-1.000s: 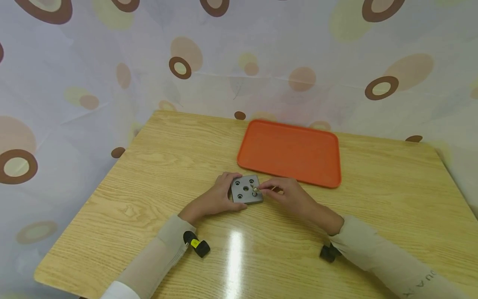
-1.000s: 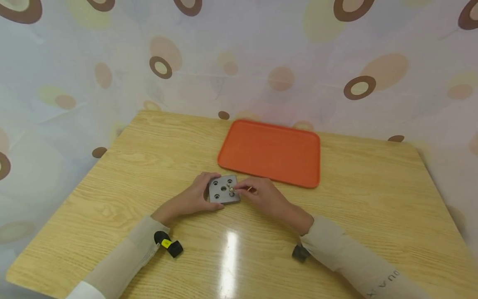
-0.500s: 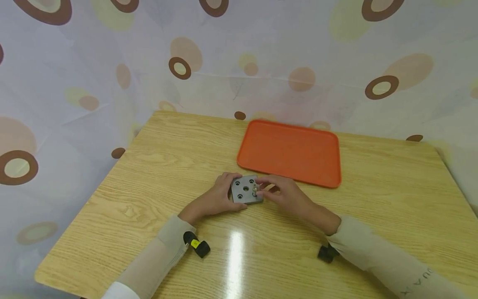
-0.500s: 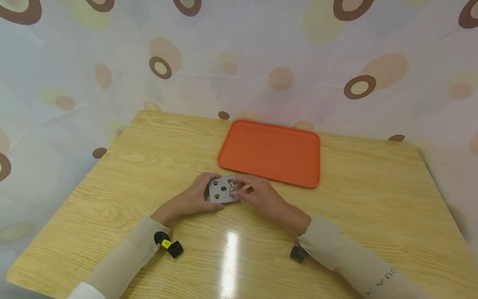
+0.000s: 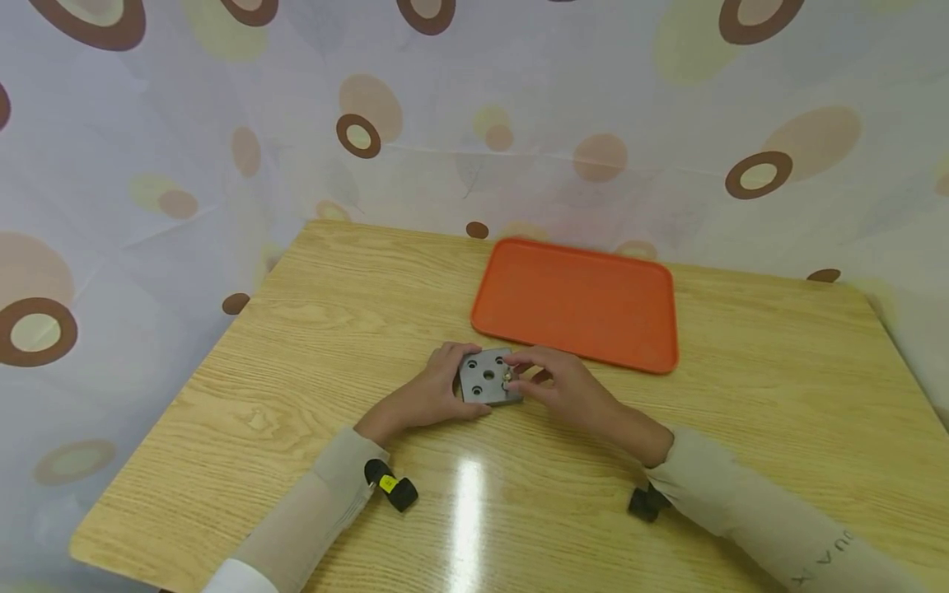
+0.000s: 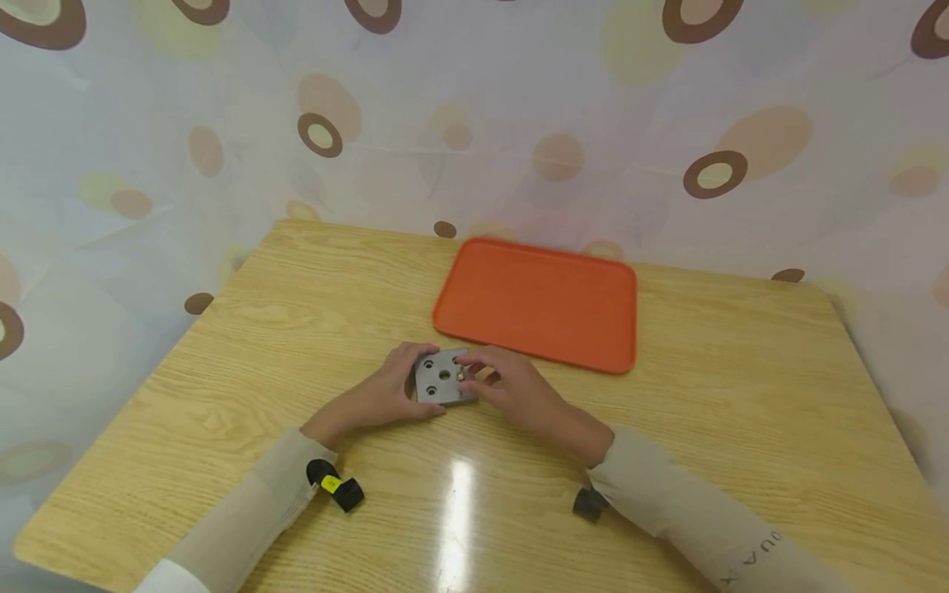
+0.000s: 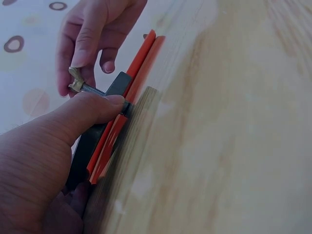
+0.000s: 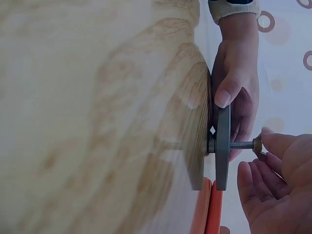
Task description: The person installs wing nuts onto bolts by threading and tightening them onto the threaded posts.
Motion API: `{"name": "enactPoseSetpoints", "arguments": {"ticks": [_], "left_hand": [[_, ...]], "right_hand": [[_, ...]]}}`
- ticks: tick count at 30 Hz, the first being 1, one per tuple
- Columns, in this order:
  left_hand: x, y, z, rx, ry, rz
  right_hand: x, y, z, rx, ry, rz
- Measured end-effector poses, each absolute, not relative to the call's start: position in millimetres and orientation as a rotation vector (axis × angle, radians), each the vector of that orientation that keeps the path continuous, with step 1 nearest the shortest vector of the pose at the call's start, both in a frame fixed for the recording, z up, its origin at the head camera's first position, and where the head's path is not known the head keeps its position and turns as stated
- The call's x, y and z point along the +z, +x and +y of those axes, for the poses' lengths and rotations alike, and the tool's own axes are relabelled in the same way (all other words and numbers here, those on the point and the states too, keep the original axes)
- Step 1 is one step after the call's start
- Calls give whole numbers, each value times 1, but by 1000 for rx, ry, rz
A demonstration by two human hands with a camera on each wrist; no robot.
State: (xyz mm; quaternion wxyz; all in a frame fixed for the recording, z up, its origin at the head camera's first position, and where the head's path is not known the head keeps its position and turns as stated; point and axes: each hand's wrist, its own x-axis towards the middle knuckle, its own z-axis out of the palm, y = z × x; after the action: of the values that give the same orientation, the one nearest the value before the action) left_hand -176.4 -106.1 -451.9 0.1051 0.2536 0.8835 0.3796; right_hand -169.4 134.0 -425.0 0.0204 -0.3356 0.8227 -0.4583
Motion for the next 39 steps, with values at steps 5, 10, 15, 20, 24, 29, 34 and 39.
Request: {"name": "enactPoseSetpoints", "arguments": {"ticks": [5,10,15,20,24,29,34,39], "left_hand": [[-452,-176,-106,1118,737,2603],[-452,-177,-106,1116,738,2601],[-452,-177,-106,1115,742,2602],[-452,-177,-106,1112,740,2607],[-452,-177,-106,1117,739,2603],[-452,-177,-106,1114,737,2607],[-451,-176,-106,1105,746,2617],[-451,-176,-106,1096,745,2616]], "right_hand": [[-426,-169,137,-1405,-1040,2572],[-426,-168,139,-1408,-1061,2586],[-427,-169,142,-1400,-1065,2603],[-426,-167,144,-1373,-1036,2632],[-424,-166,145,-1355,-1001,2638],[-422,-165,144,-1348,-1017,2638],[-423,-165,144,-1343,-1055,2638],[-424,-166,142,-1353,-1050,2626]]}}
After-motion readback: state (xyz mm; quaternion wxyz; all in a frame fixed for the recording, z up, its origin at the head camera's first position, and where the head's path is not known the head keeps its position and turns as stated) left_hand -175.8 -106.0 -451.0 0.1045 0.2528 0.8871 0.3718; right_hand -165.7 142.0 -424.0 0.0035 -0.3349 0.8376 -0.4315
